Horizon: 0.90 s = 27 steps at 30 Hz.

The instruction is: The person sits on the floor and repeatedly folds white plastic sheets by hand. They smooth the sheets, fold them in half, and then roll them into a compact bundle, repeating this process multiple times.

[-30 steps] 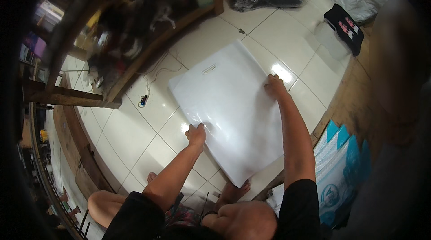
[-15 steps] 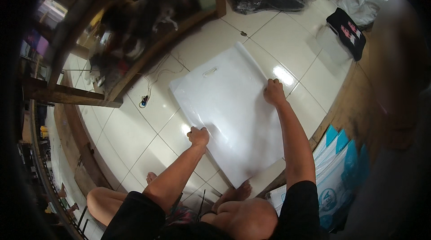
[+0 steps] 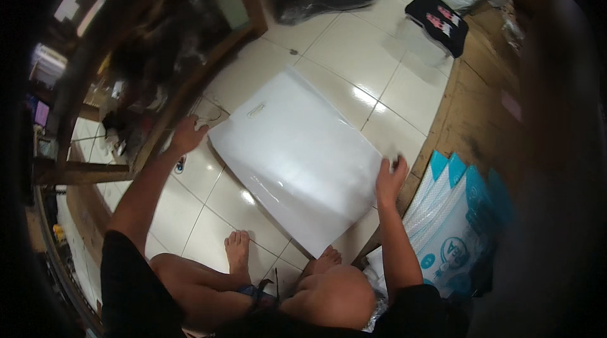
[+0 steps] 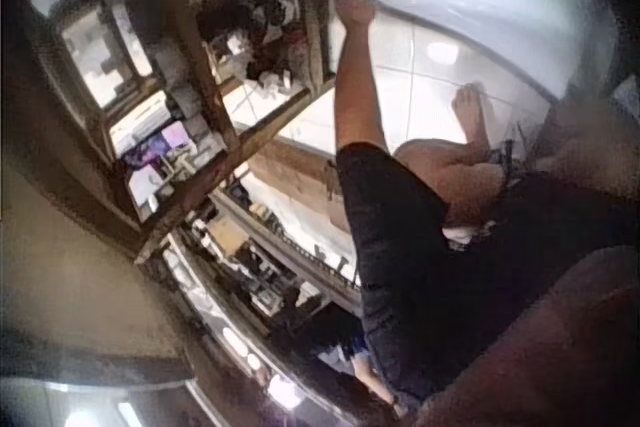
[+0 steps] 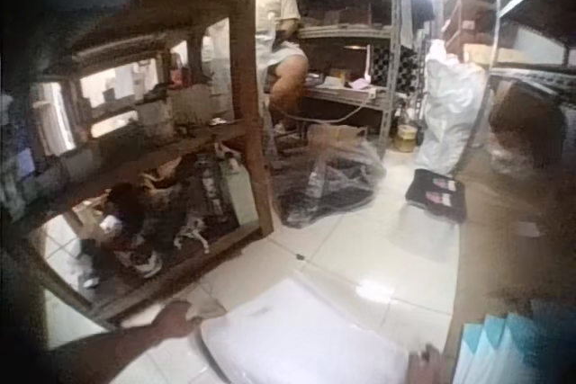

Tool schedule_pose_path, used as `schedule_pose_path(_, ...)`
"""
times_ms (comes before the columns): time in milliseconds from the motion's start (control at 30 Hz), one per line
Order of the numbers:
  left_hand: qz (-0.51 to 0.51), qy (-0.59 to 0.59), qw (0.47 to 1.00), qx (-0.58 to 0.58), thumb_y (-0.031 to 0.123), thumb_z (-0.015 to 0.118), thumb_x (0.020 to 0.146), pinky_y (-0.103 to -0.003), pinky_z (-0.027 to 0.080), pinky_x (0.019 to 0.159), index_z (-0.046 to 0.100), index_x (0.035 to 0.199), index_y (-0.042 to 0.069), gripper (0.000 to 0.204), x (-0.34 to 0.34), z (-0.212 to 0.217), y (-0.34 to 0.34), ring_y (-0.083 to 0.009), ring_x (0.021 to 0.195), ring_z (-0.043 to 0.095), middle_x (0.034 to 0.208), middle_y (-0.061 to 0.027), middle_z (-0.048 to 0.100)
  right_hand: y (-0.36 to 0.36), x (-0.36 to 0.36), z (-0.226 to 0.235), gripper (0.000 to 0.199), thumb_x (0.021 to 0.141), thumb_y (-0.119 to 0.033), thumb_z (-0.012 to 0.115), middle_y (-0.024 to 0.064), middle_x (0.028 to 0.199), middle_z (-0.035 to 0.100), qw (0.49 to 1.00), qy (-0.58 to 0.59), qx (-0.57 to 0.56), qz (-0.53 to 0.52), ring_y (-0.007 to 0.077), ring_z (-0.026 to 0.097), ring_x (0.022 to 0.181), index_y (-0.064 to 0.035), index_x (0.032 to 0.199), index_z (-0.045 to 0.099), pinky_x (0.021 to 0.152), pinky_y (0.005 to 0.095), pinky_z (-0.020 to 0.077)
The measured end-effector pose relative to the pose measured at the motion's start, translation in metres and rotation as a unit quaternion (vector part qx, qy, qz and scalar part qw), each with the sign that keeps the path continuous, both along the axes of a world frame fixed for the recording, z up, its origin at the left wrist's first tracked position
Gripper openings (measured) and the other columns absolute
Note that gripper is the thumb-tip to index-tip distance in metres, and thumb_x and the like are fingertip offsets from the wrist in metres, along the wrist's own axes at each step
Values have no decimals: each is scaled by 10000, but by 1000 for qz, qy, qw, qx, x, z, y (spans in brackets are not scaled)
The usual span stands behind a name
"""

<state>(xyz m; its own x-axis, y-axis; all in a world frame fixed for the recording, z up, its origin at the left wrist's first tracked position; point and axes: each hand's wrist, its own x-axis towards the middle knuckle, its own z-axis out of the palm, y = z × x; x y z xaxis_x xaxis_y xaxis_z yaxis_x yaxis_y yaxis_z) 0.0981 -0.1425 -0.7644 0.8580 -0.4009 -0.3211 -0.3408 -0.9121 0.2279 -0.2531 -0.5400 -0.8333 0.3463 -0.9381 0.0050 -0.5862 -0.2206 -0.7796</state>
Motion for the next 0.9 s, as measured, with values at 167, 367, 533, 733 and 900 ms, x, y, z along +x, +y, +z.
schedule_pose_path(167, -90, -5, 995, -51, 378, 670, 818, -442, 427, 1032, 518, 1269, -65, 650, 36, -38, -85, -408, 1192, 523, 1282, -309, 515, 42, -116, -22, 525, 887, -271, 663, 164, 1032, 592, 940, 65, 327, -79, 224, 586, 879, 101, 1223, 508, 761, 347, 488)
schedule_pose_path(367, -149, 6, 989, -17, 386, 680, 797, -445, 428, 1039, 506, 1289, -62, 688, 31, -106, -146, -415, 1201, 516, 1270, -285, 528, 77, -111, -18, 504, 883, -361, 651, 215, 996, 626, 899, 188, 396, 7, 262, 628, 827, 83, 1098, 548, 731, 393, 508)
schedule_pose_path(533, -151, 34, 988, 27, 360, 685, 779, -448, 477, 982, 556, 1213, -43, 607, 55, -114, -150, -417, 1133, 576, 1222, -277, 566, 108, -79, -31, 515, 863, -306, 621, 303, 1140, 615, 919, 256, 295, -60, 402, 602, 1099, 108, 1157, 535, 921, 435, 474)
schedule_pose_path(733, -157, 95, 983, -10, 174, 728, 706, -425, 525, 913, 592, 1136, -63, 509, 59, -101, -150, -401, 1034, 644, 1135, -285, 625, 116, -78, -25, 423, 838, -269, 668, 204, 966, 643, 932, 243, 249, -105, 262, 613, 870, 87, 1047, 574, 762, 396, 490)
schedule_pose_path(900, -129, 46, 990, 23, 145, 743, 695, -425, 532, 905, 570, 1152, -58, 529, 57, -105, -152, -401, 1027, 649, 1133, -257, 630, 119, -71, -29, 502, 812, -265, 679, 226, 1038, 650, 940, 198, 243, -137, 279, 628, 932, 111, 1123, 565, 805, 380, 499)
